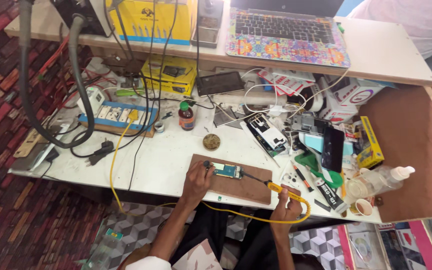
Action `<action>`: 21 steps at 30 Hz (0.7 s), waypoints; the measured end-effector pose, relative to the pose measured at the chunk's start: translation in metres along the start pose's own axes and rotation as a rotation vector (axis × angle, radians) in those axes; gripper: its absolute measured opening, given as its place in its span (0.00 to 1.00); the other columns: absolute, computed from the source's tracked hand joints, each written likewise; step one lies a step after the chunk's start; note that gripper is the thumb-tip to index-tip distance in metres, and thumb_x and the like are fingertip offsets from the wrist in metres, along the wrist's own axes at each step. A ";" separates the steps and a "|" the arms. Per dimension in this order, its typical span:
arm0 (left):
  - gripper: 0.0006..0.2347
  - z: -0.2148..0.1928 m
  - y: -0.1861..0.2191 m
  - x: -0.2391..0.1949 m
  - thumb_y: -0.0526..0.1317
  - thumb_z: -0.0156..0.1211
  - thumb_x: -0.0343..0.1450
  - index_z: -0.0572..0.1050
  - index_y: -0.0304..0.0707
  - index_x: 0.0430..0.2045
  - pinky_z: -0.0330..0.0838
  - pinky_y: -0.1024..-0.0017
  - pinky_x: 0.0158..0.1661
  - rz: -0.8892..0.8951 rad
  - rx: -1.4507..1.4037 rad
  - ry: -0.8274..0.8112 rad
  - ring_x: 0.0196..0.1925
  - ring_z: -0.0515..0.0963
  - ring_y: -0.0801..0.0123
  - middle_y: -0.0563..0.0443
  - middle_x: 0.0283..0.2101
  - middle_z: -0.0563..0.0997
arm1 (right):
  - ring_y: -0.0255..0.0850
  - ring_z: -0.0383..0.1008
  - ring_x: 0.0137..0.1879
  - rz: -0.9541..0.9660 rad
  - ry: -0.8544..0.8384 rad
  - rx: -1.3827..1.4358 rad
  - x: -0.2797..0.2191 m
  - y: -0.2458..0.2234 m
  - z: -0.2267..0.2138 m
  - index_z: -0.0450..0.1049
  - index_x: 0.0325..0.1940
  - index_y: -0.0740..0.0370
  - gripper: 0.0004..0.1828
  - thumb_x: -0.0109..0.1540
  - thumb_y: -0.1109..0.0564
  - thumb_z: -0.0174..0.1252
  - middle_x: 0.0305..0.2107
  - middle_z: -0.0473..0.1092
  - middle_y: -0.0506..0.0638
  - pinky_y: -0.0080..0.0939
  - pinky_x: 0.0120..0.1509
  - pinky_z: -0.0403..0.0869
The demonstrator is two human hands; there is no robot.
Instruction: The person uses a soldering iron and a screwdriver to work on a small circuit board placed on a wooden mat. They repeatedly apply heat to specific points on the board while holding it steady with the other hand.
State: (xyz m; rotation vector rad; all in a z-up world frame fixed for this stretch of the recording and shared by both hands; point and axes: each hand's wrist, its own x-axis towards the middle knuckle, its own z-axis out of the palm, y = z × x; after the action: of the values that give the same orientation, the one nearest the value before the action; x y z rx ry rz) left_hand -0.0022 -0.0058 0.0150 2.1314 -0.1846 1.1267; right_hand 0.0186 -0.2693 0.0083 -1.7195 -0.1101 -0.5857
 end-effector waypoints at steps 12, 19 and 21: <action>0.06 0.002 -0.004 -0.005 0.26 0.65 0.68 0.71 0.24 0.28 0.73 0.58 0.33 0.013 0.002 0.003 0.33 0.78 0.45 0.36 0.30 0.76 | 0.50 0.69 0.44 -0.329 -0.233 -0.288 0.010 -0.088 -0.001 0.76 0.44 0.67 0.10 0.68 0.57 0.54 0.35 0.71 0.56 0.46 0.51 0.68; 0.06 0.002 -0.006 -0.006 0.28 0.67 0.68 0.73 0.24 0.29 0.74 0.58 0.33 0.034 0.025 0.002 0.34 0.79 0.46 0.36 0.31 0.77 | 0.47 0.69 0.41 -0.286 -0.250 -0.222 0.030 -0.114 0.026 0.74 0.39 0.68 0.09 0.67 0.58 0.54 0.35 0.66 0.56 0.44 0.43 0.72; 0.06 0.001 -0.006 -0.005 0.28 0.66 0.68 0.73 0.24 0.29 0.74 0.59 0.34 0.044 0.025 0.001 0.34 0.79 0.47 0.37 0.31 0.78 | 0.46 0.68 0.37 -0.261 -0.236 -0.330 0.037 -0.113 0.031 0.75 0.38 0.68 0.10 0.68 0.57 0.56 0.32 0.65 0.57 0.45 0.42 0.69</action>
State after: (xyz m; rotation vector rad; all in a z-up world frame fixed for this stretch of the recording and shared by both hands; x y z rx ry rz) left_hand -0.0016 -0.0028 0.0076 2.1579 -0.2187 1.1605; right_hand 0.0173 -0.2217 0.1210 -2.1104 -0.4310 -0.6138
